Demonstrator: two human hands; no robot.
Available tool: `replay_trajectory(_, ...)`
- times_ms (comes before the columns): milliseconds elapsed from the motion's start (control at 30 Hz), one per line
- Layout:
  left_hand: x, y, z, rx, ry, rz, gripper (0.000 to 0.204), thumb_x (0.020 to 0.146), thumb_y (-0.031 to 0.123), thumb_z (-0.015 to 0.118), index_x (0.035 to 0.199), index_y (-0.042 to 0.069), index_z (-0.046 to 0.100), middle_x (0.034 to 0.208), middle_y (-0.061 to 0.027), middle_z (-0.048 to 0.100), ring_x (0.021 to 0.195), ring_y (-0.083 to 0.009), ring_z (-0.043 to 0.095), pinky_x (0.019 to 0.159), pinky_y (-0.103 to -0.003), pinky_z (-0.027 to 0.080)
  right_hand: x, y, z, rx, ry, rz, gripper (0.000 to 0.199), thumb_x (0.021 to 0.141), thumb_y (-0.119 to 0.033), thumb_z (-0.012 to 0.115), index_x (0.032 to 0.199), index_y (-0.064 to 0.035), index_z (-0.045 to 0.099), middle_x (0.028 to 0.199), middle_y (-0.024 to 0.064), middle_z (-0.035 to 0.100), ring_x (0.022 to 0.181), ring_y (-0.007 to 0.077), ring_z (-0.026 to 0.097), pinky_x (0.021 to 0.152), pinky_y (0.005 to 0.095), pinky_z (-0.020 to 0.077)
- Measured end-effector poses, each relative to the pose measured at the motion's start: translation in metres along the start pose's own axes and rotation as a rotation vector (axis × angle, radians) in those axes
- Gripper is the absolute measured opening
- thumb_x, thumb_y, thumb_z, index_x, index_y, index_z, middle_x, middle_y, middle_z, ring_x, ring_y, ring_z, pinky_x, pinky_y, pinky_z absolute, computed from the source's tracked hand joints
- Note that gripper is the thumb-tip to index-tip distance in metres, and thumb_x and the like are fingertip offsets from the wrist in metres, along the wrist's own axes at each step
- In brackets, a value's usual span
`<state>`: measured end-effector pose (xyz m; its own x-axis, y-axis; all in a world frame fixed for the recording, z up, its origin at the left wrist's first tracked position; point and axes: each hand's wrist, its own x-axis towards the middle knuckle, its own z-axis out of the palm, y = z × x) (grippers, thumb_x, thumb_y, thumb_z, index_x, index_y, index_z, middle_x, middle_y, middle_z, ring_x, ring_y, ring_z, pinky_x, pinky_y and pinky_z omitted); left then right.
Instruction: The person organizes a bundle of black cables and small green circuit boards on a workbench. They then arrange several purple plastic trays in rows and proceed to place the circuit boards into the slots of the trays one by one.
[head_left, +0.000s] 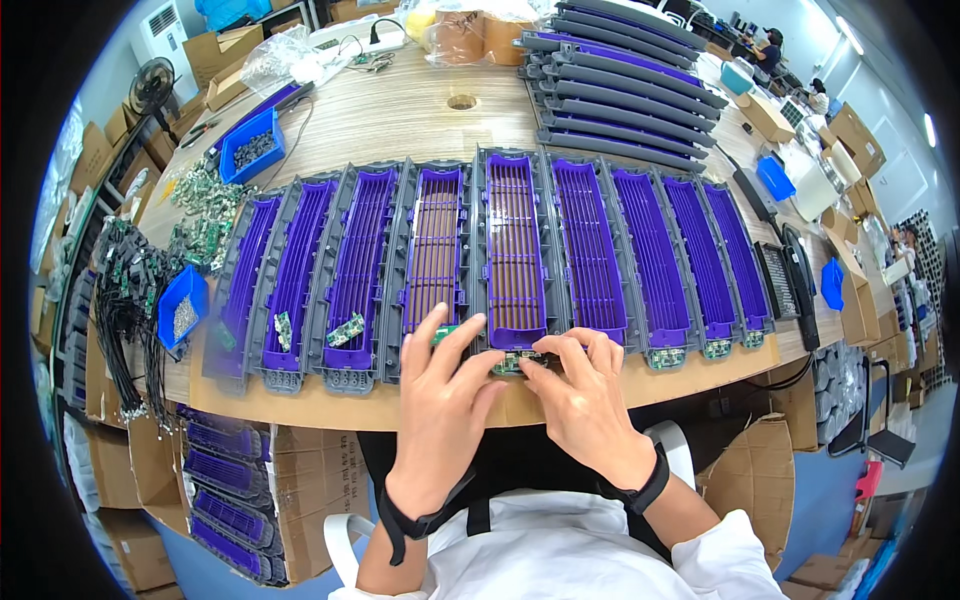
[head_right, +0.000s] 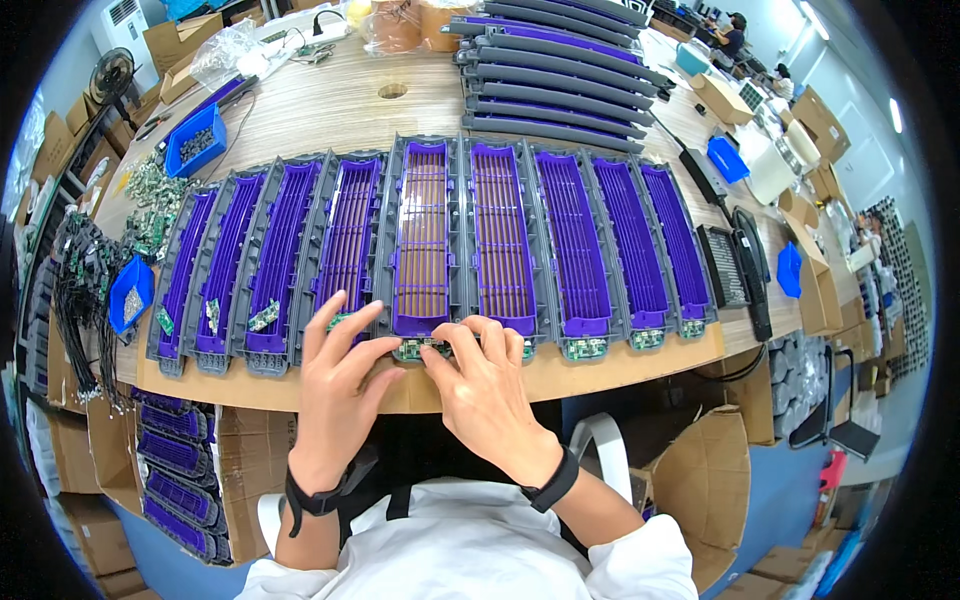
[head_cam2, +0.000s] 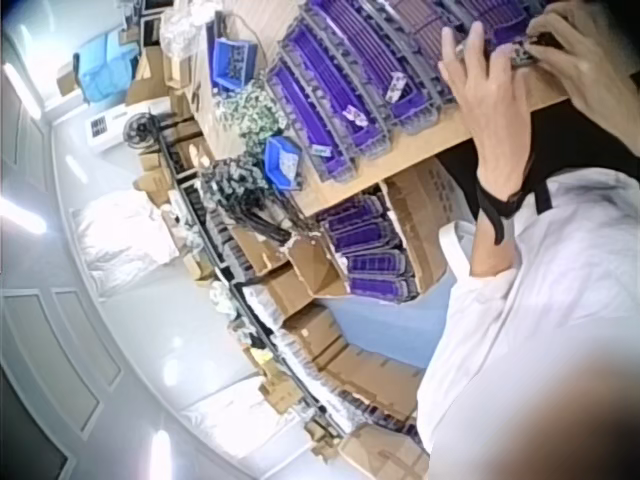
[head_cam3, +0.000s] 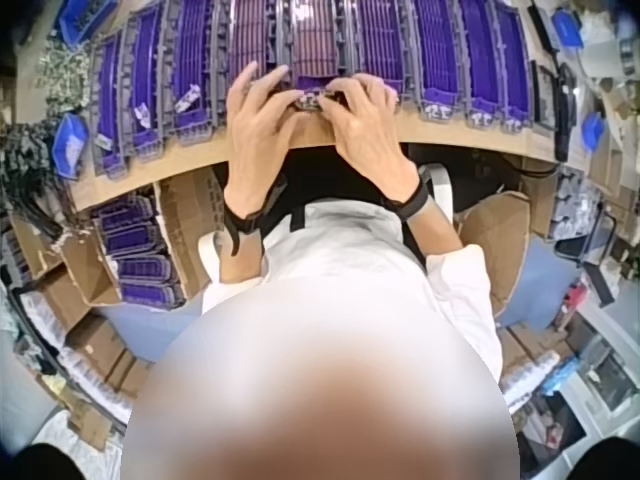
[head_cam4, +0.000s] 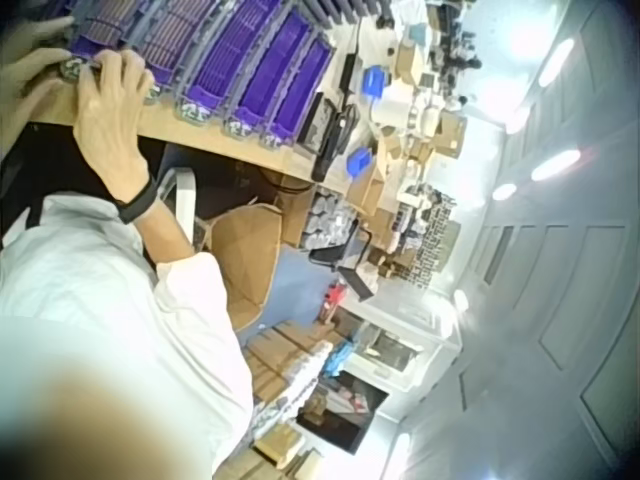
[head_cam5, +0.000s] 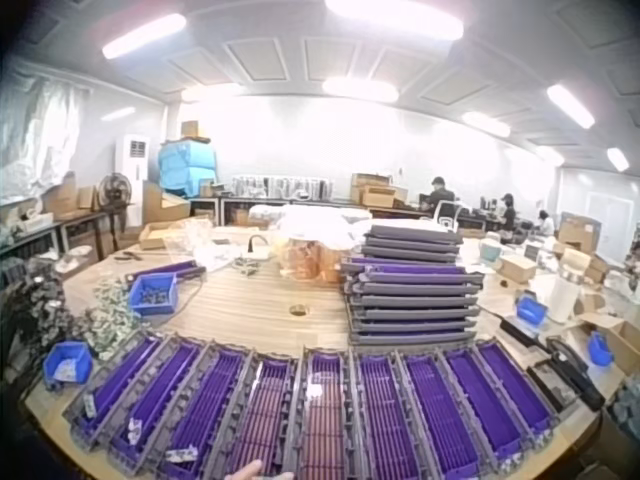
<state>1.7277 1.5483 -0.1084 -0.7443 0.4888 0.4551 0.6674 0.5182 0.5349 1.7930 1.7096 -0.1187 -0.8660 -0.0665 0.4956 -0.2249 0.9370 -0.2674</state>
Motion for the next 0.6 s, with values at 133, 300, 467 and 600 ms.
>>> replay_trajectory(133,-0.004,-0.014,-0.024,0.044,0.102,-0.068,0.028,0.067,0.002,0.077,0.095,0.005,0.07,0.117,-0.0097,0.064,0.122,-0.0348,0.047,0.099,-0.045,0.041,0.003,0.0,-0.009,0.071,0.048,-0.016,0.025,0.07,-0.001,0.068,0.096,-0.0041,0.068,0.108,0.0088,0.058,0.104,0.0294,0.052,0.083,0.0423,0.0346)
replay_trajectory(300,0.009,-0.031,-0.028,0.134,0.079,-0.062,0.032,0.071,0.0,0.073,0.102,0.002,0.067,0.105,-0.0118,0.064,0.113,-0.0352,0.051,0.093,-0.042,0.044,0.021,-0.008,-0.005,0.127,0.112,-0.058,0.022,0.07,0.0,0.068,0.092,-0.0061,0.067,0.105,0.0077,0.059,0.103,0.0275,0.052,0.082,0.0401,0.034)
replay_trajectory(467,0.022,-0.035,-0.027,0.162,-0.038,0.042,0.019,0.077,0.003,0.068,0.095,0.0,0.065,0.099,-0.0091,0.064,0.107,-0.0351,0.053,0.088,-0.043,0.045,0.034,-0.02,0.004,0.186,0.12,-0.074,0.023,0.071,0.0,0.067,0.092,-0.007,0.067,0.103,0.0061,0.06,0.1,0.0259,0.053,0.081,0.0394,0.0342)
replay_trajectory(600,0.019,-0.037,-0.027,0.091,0.101,0.042,0.012,0.085,0.001,0.062,0.096,-0.002,0.064,0.088,-0.0135,0.062,0.096,-0.0348,0.057,0.082,-0.041,0.047,0.036,-0.023,0.007,0.207,0.174,-0.078,0.023,0.07,0.0,0.066,0.091,-0.0076,0.067,0.106,0.005,0.06,0.098,0.0246,0.055,0.081,0.0384,0.035)
